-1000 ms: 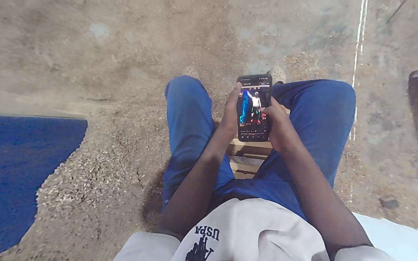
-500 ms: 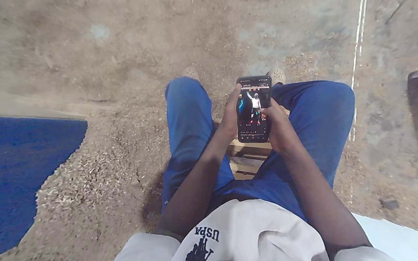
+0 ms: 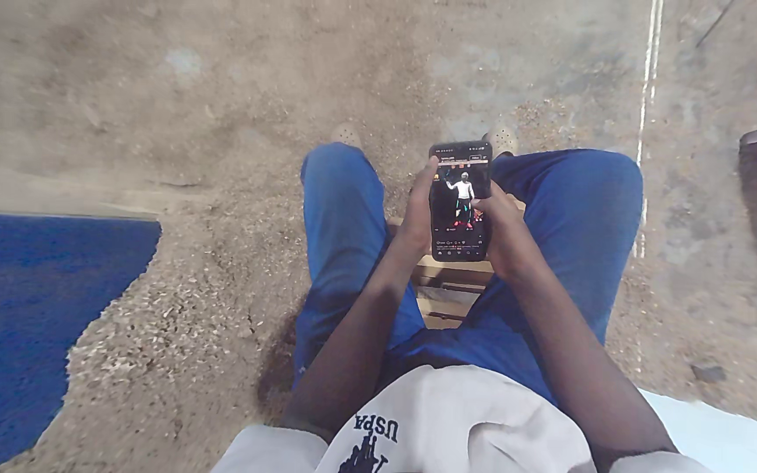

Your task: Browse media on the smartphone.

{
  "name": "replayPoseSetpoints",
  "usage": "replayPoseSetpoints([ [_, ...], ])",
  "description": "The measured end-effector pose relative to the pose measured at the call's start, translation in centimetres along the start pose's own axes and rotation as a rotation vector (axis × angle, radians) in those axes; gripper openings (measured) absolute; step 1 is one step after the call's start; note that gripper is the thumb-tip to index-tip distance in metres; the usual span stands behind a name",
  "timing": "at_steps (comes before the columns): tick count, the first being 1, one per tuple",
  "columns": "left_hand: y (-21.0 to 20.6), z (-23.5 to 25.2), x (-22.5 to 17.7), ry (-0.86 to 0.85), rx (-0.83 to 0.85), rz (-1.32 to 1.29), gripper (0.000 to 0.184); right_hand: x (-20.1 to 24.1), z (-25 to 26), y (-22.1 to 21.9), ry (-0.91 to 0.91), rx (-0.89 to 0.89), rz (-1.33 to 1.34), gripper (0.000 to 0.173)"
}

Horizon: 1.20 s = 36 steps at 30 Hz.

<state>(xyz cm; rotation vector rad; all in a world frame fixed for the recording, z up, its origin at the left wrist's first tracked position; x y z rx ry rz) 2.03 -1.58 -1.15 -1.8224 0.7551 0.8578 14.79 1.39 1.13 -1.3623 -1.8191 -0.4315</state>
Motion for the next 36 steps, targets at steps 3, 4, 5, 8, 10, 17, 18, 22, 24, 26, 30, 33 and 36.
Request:
replayPoseSetpoints([
  [3,0.2,-0.9,-0.5,0.056,0.008,0.067,0.059,0.0,0.1,0.0,0.003,-0.011,0.003,0.035],
  [4,0.1,-1.1,-0.6,0.067,0.008,0.075,0.06,0.0,0.1,0.0,0.003,-0.012,0.008,0.034],
  [5,0.0,-1.1,-0.7,0.07,0.01,0.07,0.06,0.0,0.1,0.0,0.001,-0.009,0.011,0.034],
  [8,-0.1,-0.9,-0.8,0.058,0.015,0.055,0.059,-0.1,0.2,0.0,0.009,-0.001,0.004,0.035],
  [10,-0.1,-0.7,-0.6,0.052,0.019,0.039,0.059,-0.1,0.2,0.1,0.016,0.005,-0.003,0.035],
  [17,-0.1,0.6,0.1,-0.017,0.015,-0.067,0.058,-0.2,0.3,0.2,0.024,0.03,0.007,0.035],
  [18,-0.1,0.9,0.3,-0.032,0.016,-0.089,0.058,-0.2,0.3,0.2,0.021,0.029,0.008,0.035],
  [22,-0.1,0.0,-0.3,0.012,0.025,-0.02,0.06,0.0,0.3,0.2,0.024,0.027,0.002,0.035],
  [24,-0.2,-0.4,-0.6,0.039,0.026,0.019,0.06,0.0,0.4,0.3,0.025,0.027,-0.006,0.035],
  [26,0.3,-0.6,-0.3,0.027,-0.019,0.067,0.059,-0.5,0.5,0.0,-0.011,-0.01,-0.029,0.038],
  [30,-1.5,0.2,-1.1,-0.102,-0.11,0.014,0.051,1.1,-0.1,-0.2,0.059,-0.172,-0.17,0.038],
  [33,-2.9,0.0,-3.5,-0.038,-0.173,0.11,0.05,2.0,-0.2,-0.4,0.059,-0.192,-0.135,0.037],
  [36,-0.4,1.1,-0.7,-0.145,-0.041,0.05,0.051,0.5,0.9,-0.3,0.047,-0.095,0.039,0.036],
])
Point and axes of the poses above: each hand's wrist, its own z-axis towards the middle knuckle, its own y-axis out of the back of the hand, x = y × z, the point moved 3 cm from there along z, towards the middle knuckle, and after that the axes turned 7 degrees about -y, right-handed, at the moved point
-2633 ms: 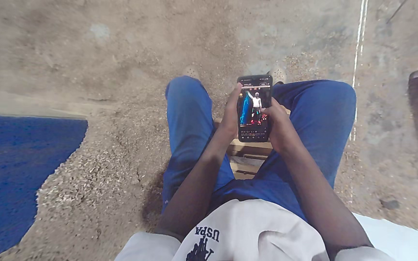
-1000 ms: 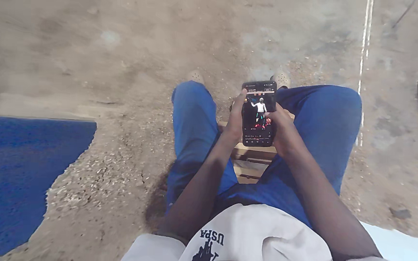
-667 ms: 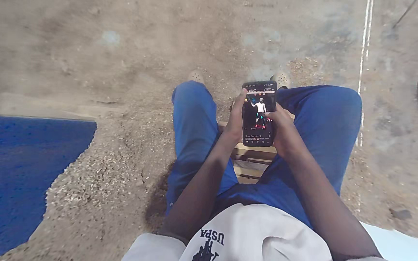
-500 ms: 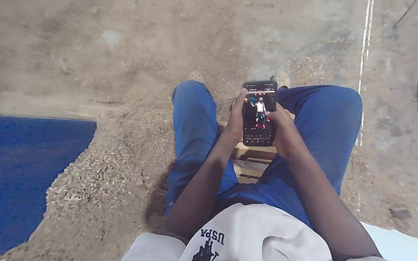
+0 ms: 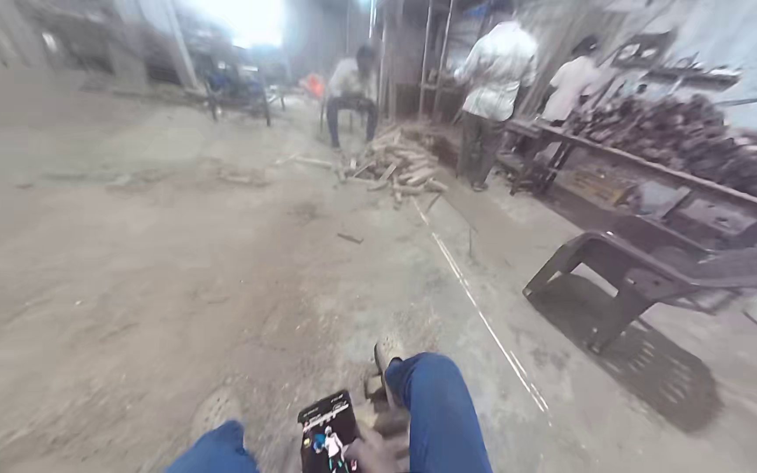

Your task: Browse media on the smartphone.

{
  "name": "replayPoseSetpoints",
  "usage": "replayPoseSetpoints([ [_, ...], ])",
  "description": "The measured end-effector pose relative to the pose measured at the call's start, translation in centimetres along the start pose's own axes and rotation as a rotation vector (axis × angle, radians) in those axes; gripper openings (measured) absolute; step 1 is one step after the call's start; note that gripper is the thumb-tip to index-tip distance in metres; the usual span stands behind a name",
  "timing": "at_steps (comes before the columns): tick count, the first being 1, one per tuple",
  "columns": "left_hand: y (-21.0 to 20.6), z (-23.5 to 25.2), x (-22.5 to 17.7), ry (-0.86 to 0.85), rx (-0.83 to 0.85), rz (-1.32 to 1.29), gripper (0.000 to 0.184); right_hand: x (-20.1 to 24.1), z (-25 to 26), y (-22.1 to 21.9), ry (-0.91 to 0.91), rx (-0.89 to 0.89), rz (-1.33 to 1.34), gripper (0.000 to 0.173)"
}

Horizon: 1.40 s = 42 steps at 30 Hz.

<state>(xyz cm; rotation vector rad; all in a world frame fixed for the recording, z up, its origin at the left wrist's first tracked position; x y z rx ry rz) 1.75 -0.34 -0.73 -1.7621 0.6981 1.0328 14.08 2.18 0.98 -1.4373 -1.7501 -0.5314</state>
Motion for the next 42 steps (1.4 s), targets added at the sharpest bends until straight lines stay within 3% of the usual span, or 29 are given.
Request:
replayPoseSetpoints([
  [7,-0.7,-0.7,-0.6,0.043,-0.111,-0.068,0.048,-0.6,0.2,0.0,-0.01,0.087,0.032,0.038],
  [12,-0.6,-1.4,-1.2,-0.009,-0.13,0.045,0.055,0.4,-1.1,-0.3,0.01,-0.065,-0.084,0.033],
  [14,-0.9,-0.9,-0.8,-0.017,-0.142,-0.009,0.056,0.4,-1.0,0.1,0.003,-0.067,-0.15,0.04],
  [16,0.1,-1.1,0.1,-0.007,-0.083,-0.01,0.062,-0.6,-0.4,0.2,-0.008,-0.039,-0.149,0.034],
  [20,0.6,-1.7,0.2,0.017,0.152,0.007,0.074,-0.6,-0.2,0.3,-0.045,0.099,-0.065,0.038],
  [29,0.4,-1.3,0.4,0.095,0.038,0.012,0.076,-0.9,-0.7,0.5,-0.026,0.094,-0.086,0.037],
  [38,0.0,-0.4,0.3,0.042,0.017,-0.104,0.067,-0.4,-0.8,0.7,0.007,0.071,-0.104,0.036],
  [42,-0.2,-1.1,-0.8,0.049,-0.109,-0.069,0.054,-0.2,-0.7,0.3,0.032,0.066,-0.118,0.033],
])
Point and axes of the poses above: each hand's wrist, its own z-axis towards the middle knuckle, its own y-axis out of the back of the hand, x = y × z, the point moved 3 cm from there along z, towards the middle knuckle, and after that the axes turned 7 degrees about -y, right-handed, at the moved point
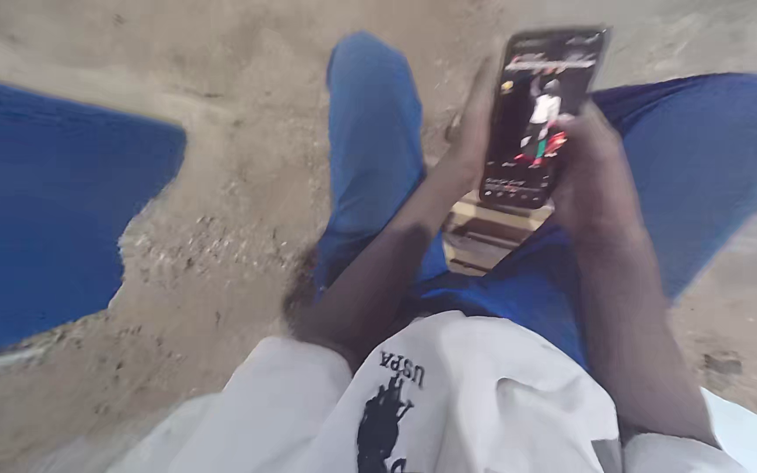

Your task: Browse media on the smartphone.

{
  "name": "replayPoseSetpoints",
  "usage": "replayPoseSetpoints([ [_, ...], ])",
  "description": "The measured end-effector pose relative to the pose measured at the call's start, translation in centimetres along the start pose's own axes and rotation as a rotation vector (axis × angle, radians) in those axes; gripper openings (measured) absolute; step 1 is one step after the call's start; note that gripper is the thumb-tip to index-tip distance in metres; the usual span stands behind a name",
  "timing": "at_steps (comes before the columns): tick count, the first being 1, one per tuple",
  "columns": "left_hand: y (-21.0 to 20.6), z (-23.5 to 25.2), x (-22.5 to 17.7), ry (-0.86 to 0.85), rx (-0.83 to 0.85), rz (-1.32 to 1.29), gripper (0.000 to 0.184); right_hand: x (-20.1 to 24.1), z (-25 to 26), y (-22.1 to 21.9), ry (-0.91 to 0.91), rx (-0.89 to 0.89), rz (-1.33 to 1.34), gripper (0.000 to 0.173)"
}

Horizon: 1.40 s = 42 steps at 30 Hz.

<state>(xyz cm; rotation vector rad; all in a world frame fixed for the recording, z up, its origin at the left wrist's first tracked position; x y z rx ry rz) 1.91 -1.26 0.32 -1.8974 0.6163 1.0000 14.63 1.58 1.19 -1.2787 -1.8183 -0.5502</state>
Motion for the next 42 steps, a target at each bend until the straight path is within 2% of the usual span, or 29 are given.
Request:
replayPoseSetpoints([
  [2,0.7,1.1,1.3,0.0,-0.038,-0.036,0.054,0.2,-0.2,0.0,0.017,0.034,-0.003,0.035],
  [3,2.5,2.5,3.5,-0.069,0.012,-0.067,0.053,0.2,-0.2,0.0,0.03,0.045,-0.005,0.035],
  [4,5.8,4.5,7.0,-0.249,0.252,-0.042,0.057,0.2,-0.1,0.0,0.041,0.052,-0.001,0.034],
  [5,8.1,6.0,9.6,-0.341,0.332,0.047,0.059,0.1,-0.1,0.0,0.05,0.054,0.004,0.031],
  [6,9.3,6.8,11.1,-0.365,0.308,0.126,0.06,0.1,0.0,0.0,0.06,0.059,0.004,0.029],
  [9,9.8,7.2,12.6,-0.29,0.213,0.133,0.058,-0.2,0.3,0.2,0.075,0.077,0.022,0.027],
  [12,9.6,7.0,13.4,-0.216,0.254,-0.011,0.059,-0.5,0.4,0.4,0.046,0.067,0.045,0.028],
  [14,9.7,7.0,13.6,-0.232,0.28,-0.045,0.06,-0.3,0.4,0.3,0.038,0.058,0.038,0.028],
  [16,9.8,6.8,13.4,-0.308,0.322,-0.02,0.06,0.0,0.3,0.1,0.026,0.042,0.007,0.029],
  [18,8.9,5.3,11.0,-0.362,0.392,0.016,0.058,0.0,-0.1,-0.1,0.024,0.042,-0.018,0.031],
  [19,6.8,3.7,8.0,-0.256,0.334,-0.004,0.056,-0.1,-0.4,-0.1,0.012,0.038,-0.029,0.032],
  [20,2.8,1.8,3.6,0.006,0.035,0.009,0.052,-0.2,-0.6,0.1,-0.006,0.013,-0.048,0.035],
  [22,0.5,-0.4,0.6,0.111,0.07,0.054,0.058,-0.3,-0.4,0.7,-0.034,-0.089,-0.069,0.046],
  [24,-0.4,0.2,0.4,0.049,0.075,-0.014,0.056,0.8,0.0,0.4,-0.005,-0.181,-0.067,0.039],
  [26,-0.7,0.6,0.2,0.047,0.032,-0.047,0.056,0.9,-0.3,0.2,-0.06,-0.13,0.02,0.048],
  [29,-0.7,-0.4,-0.3,0.036,-0.035,-0.008,0.058,-0.1,-0.1,-0.2,-0.048,-0.057,0.108,0.044],
  [34,0.8,0.6,0.9,-0.091,0.158,0.063,0.063,0.0,0.0,-0.2,-0.015,0.007,0.127,0.046],
  [37,-0.4,0.1,-0.1,-0.115,0.114,-0.022,0.053,0.2,0.1,-0.3,-0.03,0.032,0.125,0.041],
  [42,-0.2,0.7,0.6,-0.1,0.11,-0.033,0.053,0.3,0.1,0.0,-0.018,0.05,0.143,0.035],
])
Point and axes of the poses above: each hand's wrist, its own z-axis towards the middle knuckle, its own y-axis out of the back of the hand, x = y × z, the point moved 3 cm from there along z, towards the middle knuckle, and after that the axes turned 7 degrees about -y, right-handed, at the moved point
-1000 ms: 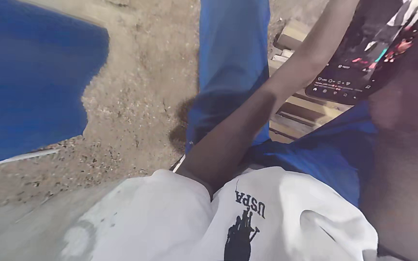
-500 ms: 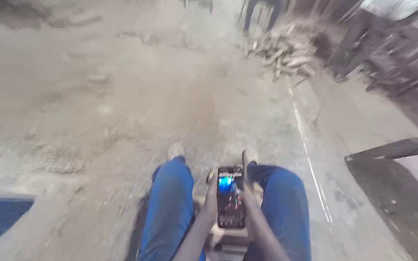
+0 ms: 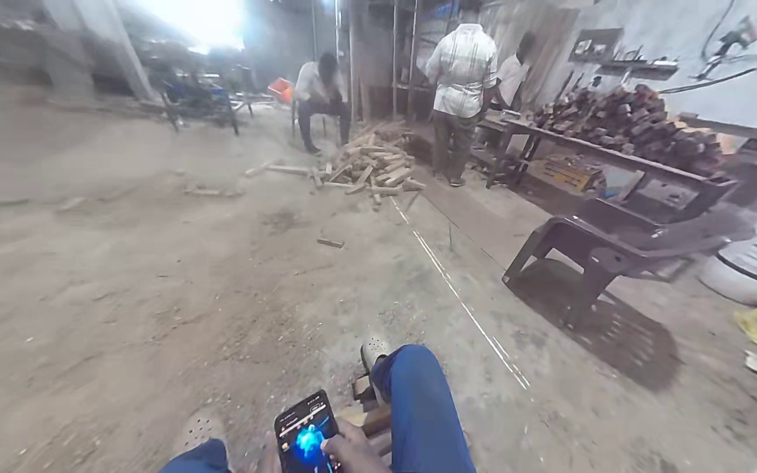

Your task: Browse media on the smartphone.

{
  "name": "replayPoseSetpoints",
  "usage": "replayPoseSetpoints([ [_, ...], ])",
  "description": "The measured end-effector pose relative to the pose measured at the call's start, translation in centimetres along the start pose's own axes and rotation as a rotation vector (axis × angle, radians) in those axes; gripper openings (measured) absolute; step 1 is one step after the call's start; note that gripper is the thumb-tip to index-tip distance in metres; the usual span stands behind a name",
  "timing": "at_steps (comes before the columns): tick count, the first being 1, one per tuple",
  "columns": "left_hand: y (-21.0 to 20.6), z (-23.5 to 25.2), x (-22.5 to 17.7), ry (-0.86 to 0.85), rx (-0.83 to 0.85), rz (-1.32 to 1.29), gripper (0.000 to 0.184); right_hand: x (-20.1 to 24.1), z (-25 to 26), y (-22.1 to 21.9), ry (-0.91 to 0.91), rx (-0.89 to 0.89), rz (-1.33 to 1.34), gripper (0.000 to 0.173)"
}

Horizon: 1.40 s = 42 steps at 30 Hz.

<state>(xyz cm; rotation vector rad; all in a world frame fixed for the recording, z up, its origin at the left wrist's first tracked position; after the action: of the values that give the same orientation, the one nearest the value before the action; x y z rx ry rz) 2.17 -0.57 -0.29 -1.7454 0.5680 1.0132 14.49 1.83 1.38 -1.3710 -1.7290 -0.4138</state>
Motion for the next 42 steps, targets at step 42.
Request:
replayPoseSetpoints([
  [42,-0.4,-0.4,-0.6,0.136,-0.025,0.026,0.055,-0.2,0.1,-0.2,-0.076,0.071,0.026,0.048],
])
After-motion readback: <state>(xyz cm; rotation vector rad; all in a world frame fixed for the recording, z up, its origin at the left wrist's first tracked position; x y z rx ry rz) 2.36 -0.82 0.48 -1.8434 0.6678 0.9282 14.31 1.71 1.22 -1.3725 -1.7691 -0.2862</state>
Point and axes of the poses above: each hand's wrist, its own z-axis towards the middle knuckle, its own y-axis out of the back of the hand, x = y × z, the point moved 3 cm from there along z, towards the middle knuckle, and after that the axes turned 7 degrees about -y, right-handed, at the moved point
